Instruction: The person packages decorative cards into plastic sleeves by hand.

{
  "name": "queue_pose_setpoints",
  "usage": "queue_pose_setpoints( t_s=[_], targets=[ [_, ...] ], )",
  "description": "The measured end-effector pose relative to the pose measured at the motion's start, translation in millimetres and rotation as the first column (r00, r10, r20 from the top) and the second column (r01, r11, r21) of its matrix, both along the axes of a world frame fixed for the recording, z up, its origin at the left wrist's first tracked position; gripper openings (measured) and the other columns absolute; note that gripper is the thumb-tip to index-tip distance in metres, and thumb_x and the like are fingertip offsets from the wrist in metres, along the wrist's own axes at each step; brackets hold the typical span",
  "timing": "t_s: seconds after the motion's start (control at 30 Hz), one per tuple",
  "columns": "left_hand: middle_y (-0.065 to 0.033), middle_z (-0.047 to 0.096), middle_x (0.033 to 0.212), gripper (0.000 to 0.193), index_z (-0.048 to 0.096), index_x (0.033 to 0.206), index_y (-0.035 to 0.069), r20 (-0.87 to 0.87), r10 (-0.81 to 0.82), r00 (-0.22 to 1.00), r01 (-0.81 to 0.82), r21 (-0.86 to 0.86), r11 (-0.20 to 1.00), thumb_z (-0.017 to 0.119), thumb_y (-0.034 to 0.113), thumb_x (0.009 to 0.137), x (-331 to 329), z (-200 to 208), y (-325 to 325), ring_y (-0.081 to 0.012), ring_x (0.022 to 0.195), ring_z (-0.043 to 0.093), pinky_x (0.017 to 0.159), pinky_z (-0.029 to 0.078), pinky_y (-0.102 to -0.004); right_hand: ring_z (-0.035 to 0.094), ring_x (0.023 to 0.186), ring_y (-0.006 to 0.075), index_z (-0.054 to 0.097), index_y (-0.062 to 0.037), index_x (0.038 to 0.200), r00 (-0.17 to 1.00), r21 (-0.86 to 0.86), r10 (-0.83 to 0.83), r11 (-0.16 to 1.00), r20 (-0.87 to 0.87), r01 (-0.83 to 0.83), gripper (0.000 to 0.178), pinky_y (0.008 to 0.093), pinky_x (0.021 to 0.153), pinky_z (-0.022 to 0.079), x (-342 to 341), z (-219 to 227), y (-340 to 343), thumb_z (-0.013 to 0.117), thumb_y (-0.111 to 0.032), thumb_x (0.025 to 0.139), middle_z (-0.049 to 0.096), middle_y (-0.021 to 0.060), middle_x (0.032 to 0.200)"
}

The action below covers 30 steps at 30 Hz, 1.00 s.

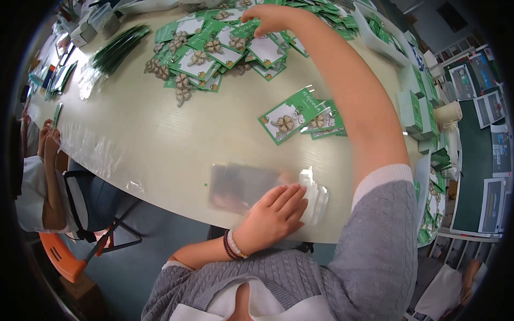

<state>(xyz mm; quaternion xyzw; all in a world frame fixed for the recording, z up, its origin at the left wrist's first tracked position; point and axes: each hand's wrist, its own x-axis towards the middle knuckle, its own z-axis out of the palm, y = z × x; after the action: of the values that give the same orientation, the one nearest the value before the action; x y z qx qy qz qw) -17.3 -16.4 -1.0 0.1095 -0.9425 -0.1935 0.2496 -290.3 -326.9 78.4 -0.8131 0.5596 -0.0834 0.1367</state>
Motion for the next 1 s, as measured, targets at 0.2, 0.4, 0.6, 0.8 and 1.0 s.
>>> queue_pose_setpoints(
  t_s=[0.2, 0.4, 0.6, 0.8, 1.0],
  targets=[
    [-0.0166, 0.054, 0.128, 0.035, 0.06, 0.109, 0.002, 0.001, -0.039, 0.999, 0.039, 0.006, 0.999, 0.061, 0.026, 0.084, 3, -3, -2, -0.0279, 0.124, 0.049, 0.104, 0.038, -0.0398, 0.061, 0.086, 0.0248, 0.053, -0.001, 0.11, 0.916, 0.131, 0.085, 0.991, -0.391, -0.036, 0.045, 0.0375, 0.076, 0.048, 34, 11, -17, 0.073, -0.026, 0.078, 0.062, 0.011, 0.093],
    [-0.0073, 0.062, 0.118, 0.026, 0.066, 0.1, 0.009, -0.101, -0.048, 0.994, 0.064, 0.159, 0.985, 0.061, 0.015, 0.075, 5, 1, -9, -0.0241, 0.118, 0.055, 0.101, 0.041, -0.0387, 0.061, 0.087, 0.026, 0.059, -0.0003, 0.103, 0.906, 0.202, 0.041, 0.978, -0.422, 0.05, 0.045, 0.0381, 0.074, 0.047, 34, 78, 35, 0.075, -0.032, 0.075, 0.064, 0.0143, 0.095],
    [-0.005, 0.067, 0.108, 0.018, 0.068, 0.092, 0.01, -0.205, 0.014, 0.979, 0.062, 0.362, 0.93, 0.069, 0.013, 0.075, 3, 5, -9, -0.0229, 0.109, 0.061, 0.097, 0.046, -0.0398, 0.061, 0.066, 0.0167, 0.054, 0.0016, 0.083, 0.891, 0.194, -0.317, 0.9, -0.324, 0.391, 0.031, 0.0329, 0.061, 0.047, 42, 130, 149, 0.053, -0.027, 0.093, 0.059, 0.0073, 0.071],
    [-0.0106, 0.068, 0.098, 0.01, 0.066, 0.092, 0.004, -0.271, 0.155, 0.95, -0.014, 0.46, 0.888, 0.064, 0.009, 0.084, -2, 15, -8, -0.0294, 0.087, 0.065, 0.092, 0.049, -0.042, 0.061, 0.061, 0.0111, 0.042, -0.0086, 0.137, 0.647, 0.445, -0.705, 0.698, 0.291, 0.561, 0.052, 0.0219, 0.047, 0.049, 18, 119, 315, 0.058, -0.017, 0.089, 0.062, 0.0064, 0.091],
    [-0.0159, 0.069, 0.092, 0.02, 0.065, 0.106, -0.001, -0.206, 0.367, 0.907, -0.137, 0.679, 0.721, 0.057, 0.003, 0.088, 1, 16, 8, -0.0316, 0.08, 0.067, 0.096, 0.047, -0.0403, 0.056, 0.049, 0.012, 0.04, -0.0069, 0.138, 0.155, 0.487, -0.705, 0.615, 0.692, 0.62, 0.044, 0.0249, 0.041, 0.048, 60, 52, 433, 0.042, -0.01, 0.094, 0.06, 0.0062, 0.07]
  ],
)
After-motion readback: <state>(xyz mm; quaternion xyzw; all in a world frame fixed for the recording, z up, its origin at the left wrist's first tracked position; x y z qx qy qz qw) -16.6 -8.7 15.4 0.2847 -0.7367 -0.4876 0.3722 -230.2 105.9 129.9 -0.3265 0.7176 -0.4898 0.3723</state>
